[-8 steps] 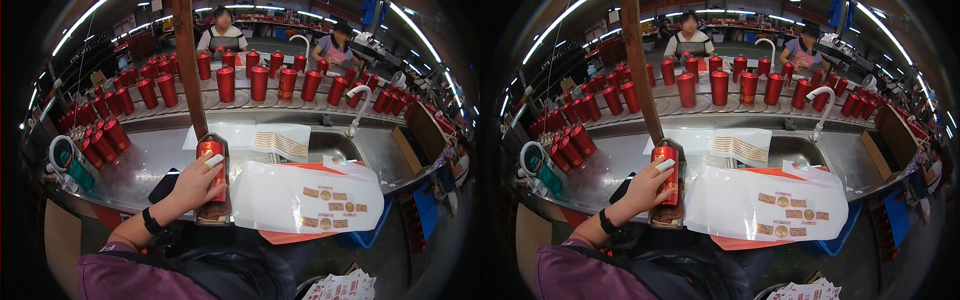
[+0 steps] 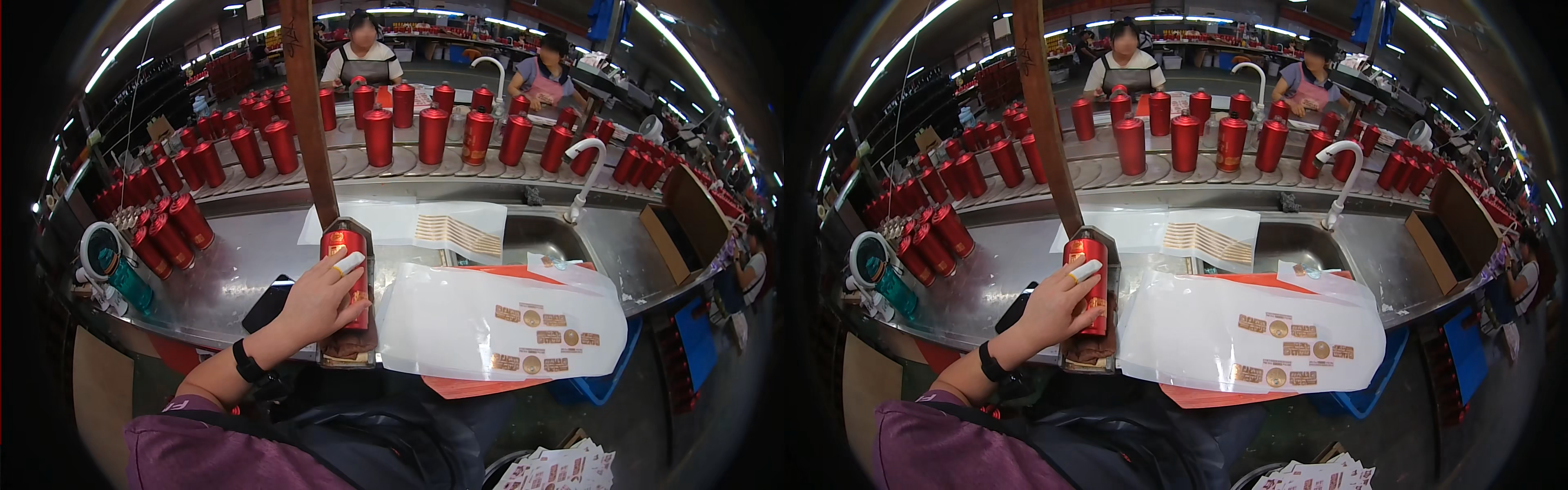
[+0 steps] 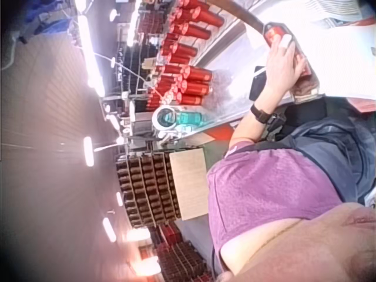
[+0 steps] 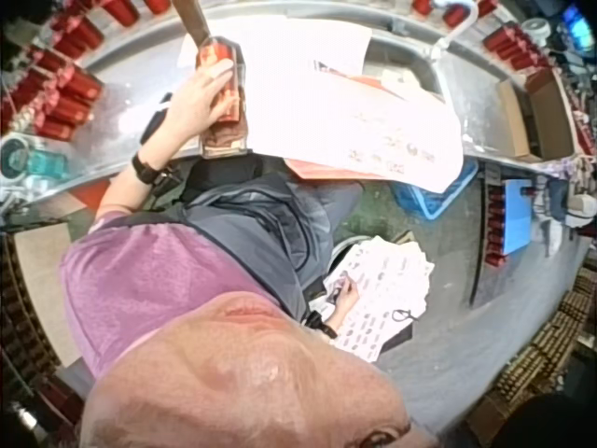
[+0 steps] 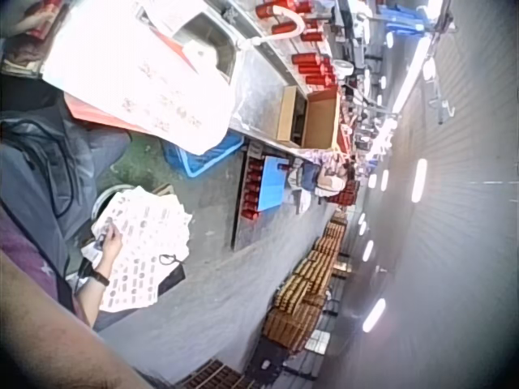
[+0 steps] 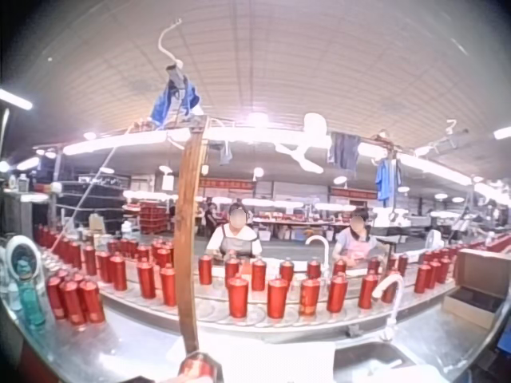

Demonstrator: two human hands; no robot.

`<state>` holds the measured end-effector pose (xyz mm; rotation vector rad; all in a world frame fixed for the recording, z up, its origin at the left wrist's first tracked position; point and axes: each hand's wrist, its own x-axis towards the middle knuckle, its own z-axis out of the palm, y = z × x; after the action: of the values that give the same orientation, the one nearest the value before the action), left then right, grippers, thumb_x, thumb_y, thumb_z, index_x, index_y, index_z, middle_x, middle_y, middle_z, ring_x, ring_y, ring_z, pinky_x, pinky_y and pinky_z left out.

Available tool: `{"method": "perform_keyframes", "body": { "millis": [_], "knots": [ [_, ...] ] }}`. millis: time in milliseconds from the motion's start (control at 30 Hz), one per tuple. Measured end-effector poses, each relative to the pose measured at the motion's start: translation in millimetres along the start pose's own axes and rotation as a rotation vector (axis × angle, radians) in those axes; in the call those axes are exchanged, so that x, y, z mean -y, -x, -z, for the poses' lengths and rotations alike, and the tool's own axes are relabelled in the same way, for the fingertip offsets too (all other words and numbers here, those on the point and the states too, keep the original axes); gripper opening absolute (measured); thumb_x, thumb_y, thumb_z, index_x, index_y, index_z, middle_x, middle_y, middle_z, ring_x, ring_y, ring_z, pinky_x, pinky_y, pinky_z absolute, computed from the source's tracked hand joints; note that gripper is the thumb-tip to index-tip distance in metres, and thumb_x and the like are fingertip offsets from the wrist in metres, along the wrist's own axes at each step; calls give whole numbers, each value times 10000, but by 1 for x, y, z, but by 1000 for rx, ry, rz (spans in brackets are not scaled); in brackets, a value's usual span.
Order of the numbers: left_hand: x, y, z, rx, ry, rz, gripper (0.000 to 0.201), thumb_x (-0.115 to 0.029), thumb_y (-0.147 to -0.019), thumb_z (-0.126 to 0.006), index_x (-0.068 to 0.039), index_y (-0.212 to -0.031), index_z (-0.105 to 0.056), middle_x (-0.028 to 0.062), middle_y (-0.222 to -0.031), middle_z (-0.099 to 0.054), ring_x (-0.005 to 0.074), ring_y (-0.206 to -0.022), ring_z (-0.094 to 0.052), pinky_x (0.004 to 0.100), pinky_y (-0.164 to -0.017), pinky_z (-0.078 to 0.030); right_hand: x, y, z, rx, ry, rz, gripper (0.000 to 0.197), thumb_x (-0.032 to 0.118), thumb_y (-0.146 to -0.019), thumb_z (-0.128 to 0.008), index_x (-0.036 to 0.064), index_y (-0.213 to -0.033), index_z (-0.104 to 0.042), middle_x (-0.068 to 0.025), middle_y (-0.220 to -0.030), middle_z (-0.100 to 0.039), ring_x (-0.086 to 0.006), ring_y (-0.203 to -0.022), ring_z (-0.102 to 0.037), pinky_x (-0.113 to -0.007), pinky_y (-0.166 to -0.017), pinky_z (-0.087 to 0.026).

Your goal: Applying decorative labels to red metal canisters at a factory labeling station.

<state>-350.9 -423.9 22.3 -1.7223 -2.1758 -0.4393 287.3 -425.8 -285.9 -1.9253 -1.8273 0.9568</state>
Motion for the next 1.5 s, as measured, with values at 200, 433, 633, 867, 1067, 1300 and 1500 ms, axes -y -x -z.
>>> {"method": "perform_keyframes", "body": {
  "millis": [200,433,633,867,1067,1300,1500],
  "knots": [
    [0,0,0,2,-3,0,508,-326,-820,-721,-14,-1207,-615,157,-1315,-572,358,-1283,-489,435,-1016,-448,5,1,2,-1,30,0,203,141,-951,-612,8,-1076,-701,-88,-777,-693,-110,-602,-575,-263,-535,-473],
    [0,0,0,7,-4,1,505,-322,-819,-719,-11,-1203,-617,160,-1319,-569,359,-1283,-490,434,-1022,-447,2,1,0,15,35,-44,215,150,-945,-625,-8,-1075,-694,-102,-784,-696,-125,-624,-597,-270,-552,-482],
    [1,-1,-1,6,-10,-6,497,-316,-820,-716,-9,-1200,-620,161,-1314,-572,360,-1281,-492,432,-1025,-448,26,3,3,0,9,-18,226,142,-940,-629,-36,-1066,-686,-106,-783,-698,-140,-648,-625,-280,-574,-496],
    [1,-1,0,3,-12,-7,495,-317,-823,-716,-10,-1200,-623,165,-1301,-579,358,-1279,-496,432,-1020,-453,24,2,3,8,2,-22,224,146,-942,-621,-34,-1058,-688,-106,-774,-699,-140,-641,-619,-282,-578,-494],
    [0,2,0,11,-24,-6,495,-319,-822,-716,-11,-1200,-624,163,-1299,-580,360,-1279,-496,433,-1015,-457,17,-1,4,7,6,-20,221,156,-951,-608,-19,-1059,-689,-93,-762,-696,-125,-610,-593,-275,-547,-473],
    [-1,-4,-3,-17,37,-2,469,-277,-814,-721,-24,-1194,-619,138,-1336,-558,370,-1287,-485,437,-1014,-456,11,5,1,10,-64,-45,233,174,-966,-589,-4,-1082,-684,-79,-755,-689,-113,-602,-595,-262,-537,-468],
    [-2,-3,2,-26,18,-2,491,-336,-824,-720,5,-1166,-632,167,-1263,-598,384,-1260,-504,447,-988,-464,9,-7,-7,37,-94,-51,220,165,-971,-579,17,-1089,-691,-78,-764,-682,-116,-588,-607,-257,-506,-466]
  ]
}}
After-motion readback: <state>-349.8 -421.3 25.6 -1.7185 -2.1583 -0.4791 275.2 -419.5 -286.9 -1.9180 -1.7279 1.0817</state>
